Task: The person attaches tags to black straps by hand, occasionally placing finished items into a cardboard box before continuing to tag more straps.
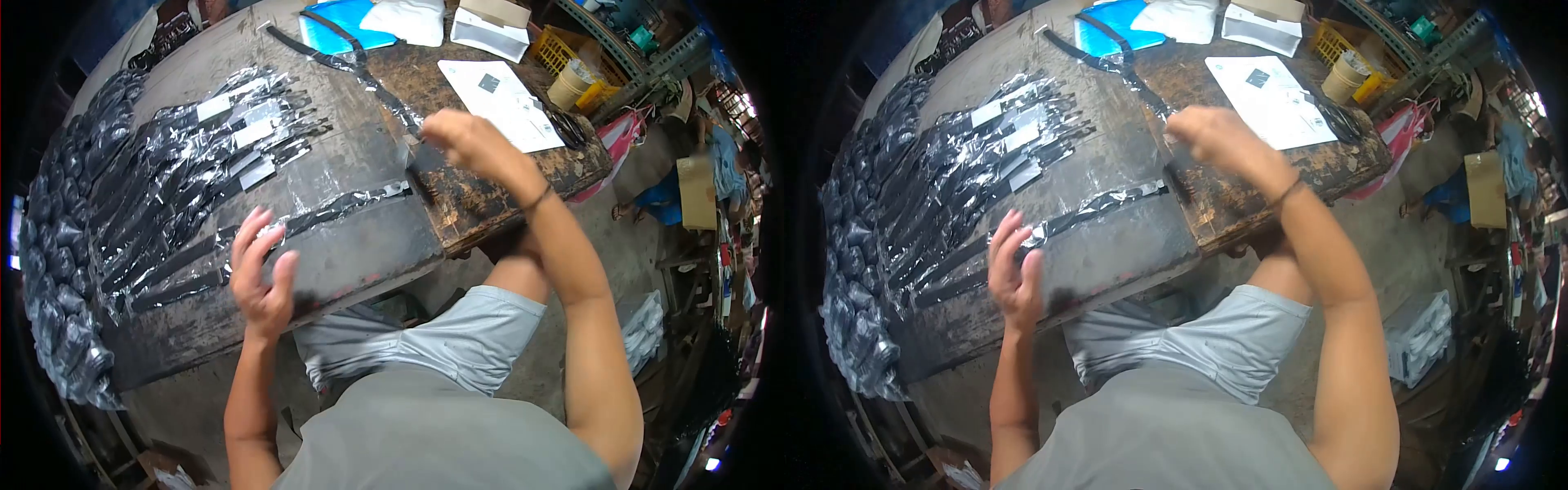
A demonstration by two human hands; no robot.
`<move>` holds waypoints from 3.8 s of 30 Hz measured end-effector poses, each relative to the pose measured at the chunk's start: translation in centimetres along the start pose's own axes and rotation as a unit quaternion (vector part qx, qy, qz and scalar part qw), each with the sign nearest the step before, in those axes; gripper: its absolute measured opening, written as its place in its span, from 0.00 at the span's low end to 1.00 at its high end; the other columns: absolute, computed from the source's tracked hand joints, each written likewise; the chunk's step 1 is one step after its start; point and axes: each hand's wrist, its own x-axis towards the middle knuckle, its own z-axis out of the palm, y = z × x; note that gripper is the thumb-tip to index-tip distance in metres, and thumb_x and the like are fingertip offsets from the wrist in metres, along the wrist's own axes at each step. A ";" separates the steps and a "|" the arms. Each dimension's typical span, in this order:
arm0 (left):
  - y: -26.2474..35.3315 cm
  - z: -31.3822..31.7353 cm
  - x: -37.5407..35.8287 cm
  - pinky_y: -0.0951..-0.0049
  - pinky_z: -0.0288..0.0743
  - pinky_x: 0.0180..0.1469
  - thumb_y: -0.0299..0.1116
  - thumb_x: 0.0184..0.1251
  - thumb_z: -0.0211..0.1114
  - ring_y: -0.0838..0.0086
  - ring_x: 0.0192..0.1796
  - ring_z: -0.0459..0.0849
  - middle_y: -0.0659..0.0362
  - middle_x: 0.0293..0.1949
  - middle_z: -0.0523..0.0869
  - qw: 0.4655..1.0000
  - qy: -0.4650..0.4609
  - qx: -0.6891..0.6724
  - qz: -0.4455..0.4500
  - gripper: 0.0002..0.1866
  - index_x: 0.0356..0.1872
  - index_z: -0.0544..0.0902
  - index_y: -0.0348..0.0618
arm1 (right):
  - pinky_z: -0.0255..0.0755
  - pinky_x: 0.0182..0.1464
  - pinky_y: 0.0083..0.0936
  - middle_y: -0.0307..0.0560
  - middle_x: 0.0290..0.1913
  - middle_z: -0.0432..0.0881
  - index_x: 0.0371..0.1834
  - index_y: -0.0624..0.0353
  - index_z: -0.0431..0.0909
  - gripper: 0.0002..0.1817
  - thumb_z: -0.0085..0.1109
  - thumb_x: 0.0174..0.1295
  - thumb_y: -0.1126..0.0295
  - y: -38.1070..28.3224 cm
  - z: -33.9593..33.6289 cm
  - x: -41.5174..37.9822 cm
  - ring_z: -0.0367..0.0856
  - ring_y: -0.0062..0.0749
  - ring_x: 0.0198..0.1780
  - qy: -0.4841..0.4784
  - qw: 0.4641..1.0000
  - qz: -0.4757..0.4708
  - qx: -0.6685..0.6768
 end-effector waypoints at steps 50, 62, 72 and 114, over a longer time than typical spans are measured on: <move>1.0 12.1 7.1 0.56 0.73 0.45 0.28 0.47 0.74 0.47 0.46 0.81 0.42 0.41 0.82 0.931 -0.342 0.115 0.057 0.27 0.52 0.76 0.36 | 0.71 0.42 0.45 0.55 0.35 0.80 0.41 0.60 0.70 0.10 0.56 0.58 0.70 -8.9 7.3 -3.5 0.80 0.54 0.42 0.199 0.908 0.173 0.325; -0.9 8.4 6.6 0.52 0.71 0.37 0.34 0.44 0.75 0.44 0.32 0.80 0.42 0.27 0.82 0.871 -0.398 0.289 0.003 0.19 0.29 0.75 0.32 | 0.69 0.37 0.40 0.51 0.28 0.77 0.37 0.63 0.70 0.09 0.55 0.54 0.75 -7.4 7.7 -3.5 0.79 0.45 0.32 0.217 0.868 0.216 0.390; -5.2 5.2 5.8 0.50 0.73 0.39 0.43 0.47 0.75 0.44 0.36 0.81 0.44 0.29 0.83 0.838 -0.383 0.387 0.032 0.22 0.35 0.77 0.37 | 0.73 0.38 0.31 0.47 0.29 0.79 0.32 0.60 0.74 0.06 0.58 0.53 0.72 -6.3 8.7 -3.6 0.80 0.34 0.32 0.263 0.856 0.249 0.370; 20.3 24.0 17.2 0.58 0.74 0.44 0.41 0.75 0.49 0.50 0.39 0.82 0.42 0.37 0.83 0.801 -0.584 0.092 -0.088 0.18 0.47 0.81 0.37 | 0.72 0.40 0.32 0.46 0.34 0.77 0.33 0.60 0.78 0.10 0.60 0.65 0.63 -6.7 4.7 -19.3 0.78 0.41 0.41 0.403 0.768 0.293 0.403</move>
